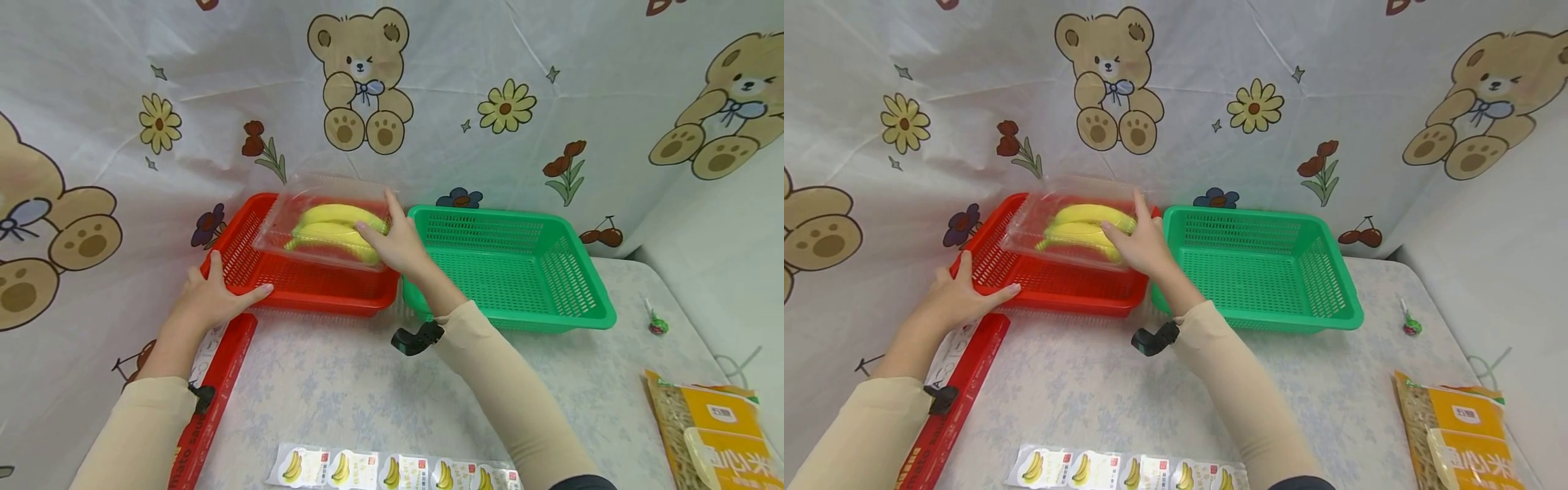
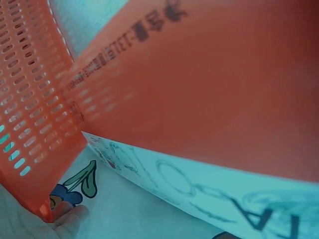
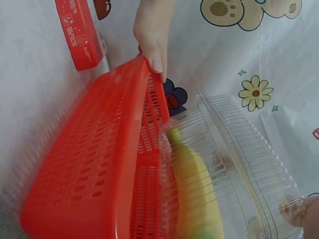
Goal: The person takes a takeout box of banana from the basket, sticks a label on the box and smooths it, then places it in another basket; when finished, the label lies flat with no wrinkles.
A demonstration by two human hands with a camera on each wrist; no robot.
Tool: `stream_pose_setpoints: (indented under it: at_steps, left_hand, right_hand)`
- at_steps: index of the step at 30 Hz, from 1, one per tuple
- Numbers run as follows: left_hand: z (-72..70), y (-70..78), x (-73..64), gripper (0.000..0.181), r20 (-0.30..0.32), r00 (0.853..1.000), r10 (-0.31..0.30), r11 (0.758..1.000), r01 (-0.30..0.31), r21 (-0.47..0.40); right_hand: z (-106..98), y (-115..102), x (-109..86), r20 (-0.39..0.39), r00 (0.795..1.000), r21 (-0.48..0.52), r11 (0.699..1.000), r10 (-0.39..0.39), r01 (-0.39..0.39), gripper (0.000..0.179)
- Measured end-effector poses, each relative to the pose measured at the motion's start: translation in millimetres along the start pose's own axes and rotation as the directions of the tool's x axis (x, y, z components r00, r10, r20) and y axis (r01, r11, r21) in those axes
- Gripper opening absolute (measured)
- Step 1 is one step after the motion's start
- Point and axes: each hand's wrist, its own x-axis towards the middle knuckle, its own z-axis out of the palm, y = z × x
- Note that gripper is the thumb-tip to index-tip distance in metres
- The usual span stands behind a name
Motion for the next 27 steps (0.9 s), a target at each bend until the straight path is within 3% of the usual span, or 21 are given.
stream_pose_setpoints:
  at_steps: [7,14,18,20,22,23,27]
  left_hand:
    - [2.0,1.3,1.2,0.139,-0.001,1.000,0.001,1.000,-0.001,-0.018]
    - [2.5,-1.9,0.3,0.138,-0.007,1.000,0.004,1.000,-0.004,-0.008]
    - [1.4,-0.9,-2.8,0.137,-0.038,0.999,0.017,1.000,-0.016,0.017]
    - [1.1,0.5,-5.0,0.134,-0.082,0.995,0.048,0.998,-0.045,0.043]
    - [1.0,2.9,-7.3,0.123,-0.170,0.979,0.113,0.992,-0.101,0.075]
    - [0.9,4.8,-8.7,0.113,-0.223,0.963,0.148,0.987,-0.131,0.090]
    - [-0.2,19.6,-14.4,0.071,-0.446,0.864,0.234,0.971,-0.230,0.065]
  right_hand:
    - [-15,1,-11.3,-0.012,0.999,-0.015,0.999,-0.034,0.034,0.085]
    - [-30,7,-22.1,-0.031,0.999,-0.022,1.000,-0.020,0.019,0.083]
    - [-38,10,-27.9,-0.048,0.998,-0.014,0.999,-0.036,0.036,0.083]
    - [-43,11,-30.9,-0.052,0.997,-0.007,0.999,-0.053,0.053,0.084]
    - [-47,13,-33.6,-0.057,0.996,0.002,0.998,-0.064,0.064,0.085]
    - [-49,13,-34.8,-0.058,0.996,0.005,0.998,-0.068,0.068,0.085]
    - [-58,18,-40.4,-0.056,0.996,0.031,0.997,-0.076,0.077,0.085]
